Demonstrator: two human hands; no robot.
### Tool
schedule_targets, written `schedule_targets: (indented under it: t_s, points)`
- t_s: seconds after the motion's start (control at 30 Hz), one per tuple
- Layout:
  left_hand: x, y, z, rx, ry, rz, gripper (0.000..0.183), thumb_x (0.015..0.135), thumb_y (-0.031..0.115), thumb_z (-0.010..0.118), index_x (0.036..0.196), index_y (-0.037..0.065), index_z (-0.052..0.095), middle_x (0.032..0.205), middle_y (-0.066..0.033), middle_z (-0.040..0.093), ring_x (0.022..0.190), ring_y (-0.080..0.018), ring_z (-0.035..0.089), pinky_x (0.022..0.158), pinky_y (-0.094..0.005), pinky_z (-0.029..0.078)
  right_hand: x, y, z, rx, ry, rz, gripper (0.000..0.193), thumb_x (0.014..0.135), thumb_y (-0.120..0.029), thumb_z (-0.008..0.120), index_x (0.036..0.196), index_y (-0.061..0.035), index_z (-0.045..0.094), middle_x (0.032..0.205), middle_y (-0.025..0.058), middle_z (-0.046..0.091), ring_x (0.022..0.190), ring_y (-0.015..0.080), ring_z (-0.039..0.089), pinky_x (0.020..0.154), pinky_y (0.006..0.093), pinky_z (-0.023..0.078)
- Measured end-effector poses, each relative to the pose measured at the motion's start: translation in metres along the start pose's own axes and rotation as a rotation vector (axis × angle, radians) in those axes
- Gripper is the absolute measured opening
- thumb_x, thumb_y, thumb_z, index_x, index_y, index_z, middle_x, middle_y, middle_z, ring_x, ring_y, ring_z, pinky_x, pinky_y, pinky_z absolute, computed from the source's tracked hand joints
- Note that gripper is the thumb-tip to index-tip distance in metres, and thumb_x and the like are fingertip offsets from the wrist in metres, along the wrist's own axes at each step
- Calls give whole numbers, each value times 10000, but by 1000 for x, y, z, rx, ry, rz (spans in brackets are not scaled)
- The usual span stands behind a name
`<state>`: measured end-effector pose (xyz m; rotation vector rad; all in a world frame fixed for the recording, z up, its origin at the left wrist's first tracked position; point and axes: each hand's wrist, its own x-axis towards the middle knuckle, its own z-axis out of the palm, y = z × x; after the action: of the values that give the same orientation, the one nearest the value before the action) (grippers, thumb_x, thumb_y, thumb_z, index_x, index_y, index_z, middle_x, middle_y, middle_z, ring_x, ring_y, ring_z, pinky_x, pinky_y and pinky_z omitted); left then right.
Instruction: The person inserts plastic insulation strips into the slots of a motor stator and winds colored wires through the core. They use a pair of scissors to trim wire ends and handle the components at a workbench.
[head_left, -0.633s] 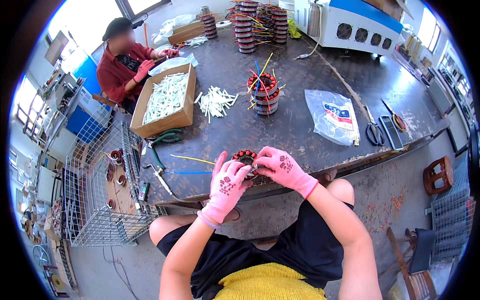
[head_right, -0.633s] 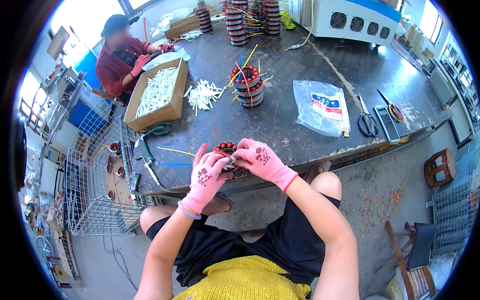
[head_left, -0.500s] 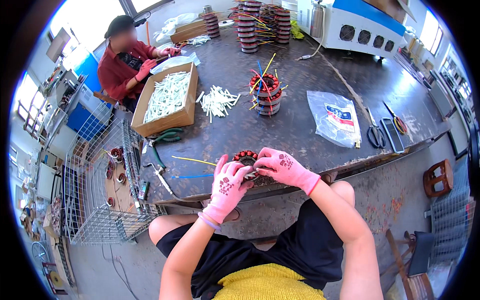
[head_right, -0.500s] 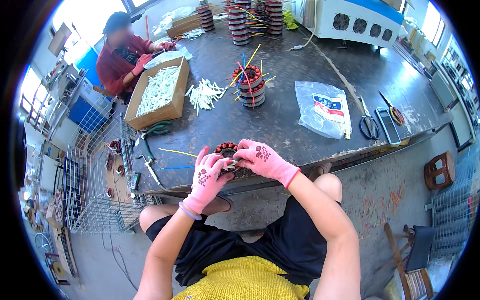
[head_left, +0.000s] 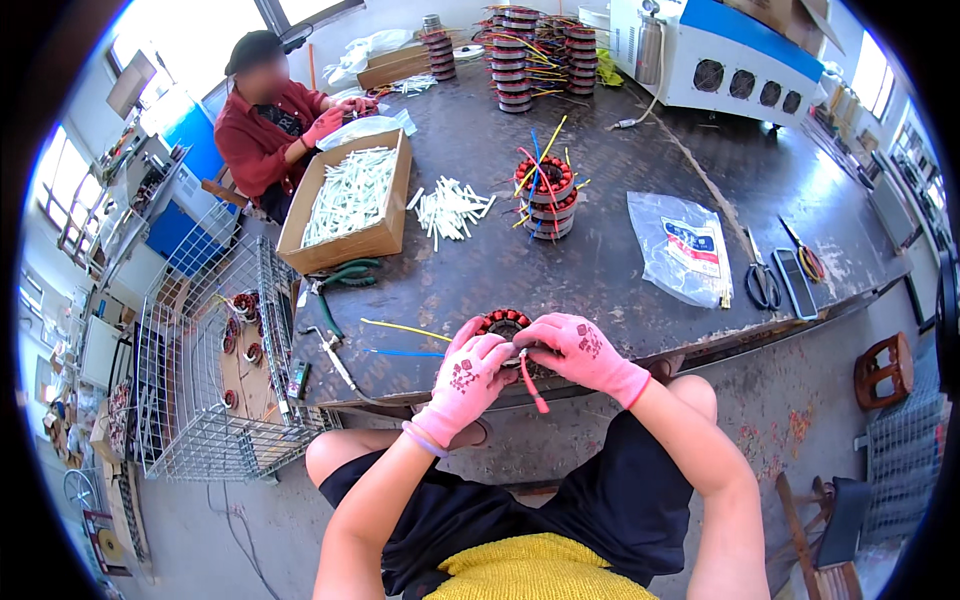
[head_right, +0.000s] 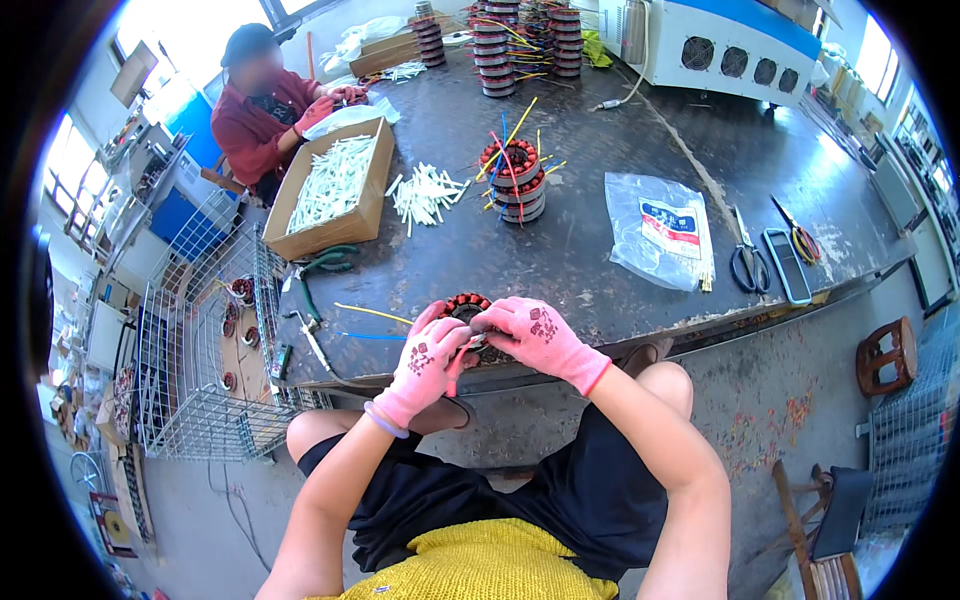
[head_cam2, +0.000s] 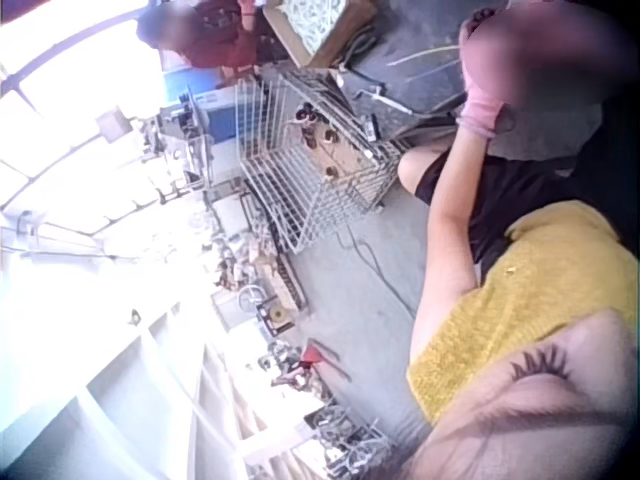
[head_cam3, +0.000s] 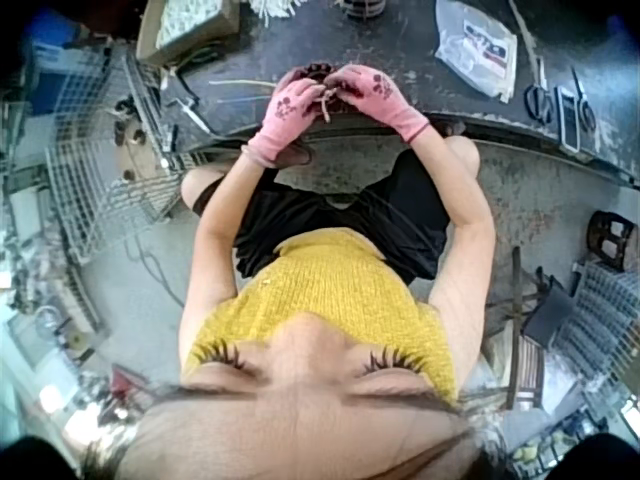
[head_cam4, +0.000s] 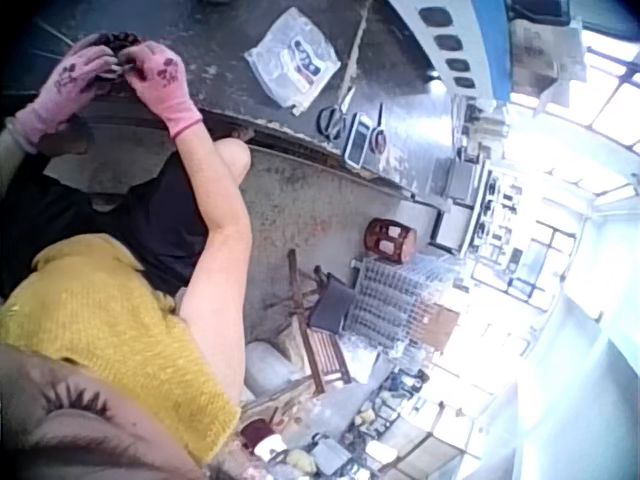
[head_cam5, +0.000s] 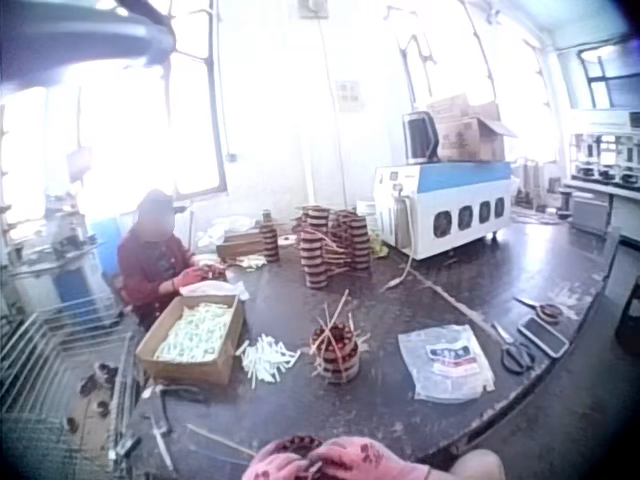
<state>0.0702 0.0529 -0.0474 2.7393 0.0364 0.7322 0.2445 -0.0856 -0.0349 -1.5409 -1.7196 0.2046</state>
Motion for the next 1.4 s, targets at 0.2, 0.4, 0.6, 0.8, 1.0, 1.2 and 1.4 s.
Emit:
schedule_targets:
  t_s: [0.2,0.4,0.6,0.8,1.0,1.2,1.4]
  points:
    - [-2,-5,5,-10,-7,28,367,661,149,808,985,89,646,951,-53,642,997,-266,632,1109,-483,398,-4,15,7,103,-16,39,213,852,-148,684,1057,-101,648,980,85,677,946,291,656,816,382,524]
    - [0,-1,-2,-54,3,-23,366,665,168,812,995,98,669,952,-43,661,1044,-265,629,1106,-483,394,-6,-1,10,140,35,154,196,849,-105,684,1042,-80,660,979,93,672,926,281,665,819,368,526]
    - [2,2,-4,-86,2,-86,376,661,176,834,994,101,677,1003,-41,670,1075,-263,618,1119,-488,378,-14,2,25,269,184,232,164,862,-86,680,1024,-63,673,977,104,667,915,268,668,787,344,529]
    - [1,3,-7,13,86,-59,389,608,197,847,944,105,674,986,-30,654,1065,-240,621,1121,-502,375,-15,-2,29,200,170,219,147,860,-95,687,1005,-87,663,958,92,652,891,284,668,759,362,527]
    - [-3,9,-6,28,128,-123,365,654,207,822,966,90,674,988,-51,645,1066,-251,623,1124,-509,371,-17,-11,40,161,270,288,147,842,-61,695,984,-72,661,969,89,652,876,268,664,743,355,530]
    - [-49,74,-9,15,-8,317,362,704,163,767,1056,129,690,1105,-56,653,1085,-264,638,1044,-491,472,-17,-2,38,-60,240,125,127,851,-137,700,970,-103,672,978,61,671,835,295,678,722,385,547]
    - [-6,35,-20,365,32,-6,324,813,227,676,1110,105,638,1172,-68,635,1185,-303,597,1098,-466,407,-20,-4,29,-72,183,39,255,823,-253,735,1017,-99,677,1055,69,657,875,287,673,735,387,544]
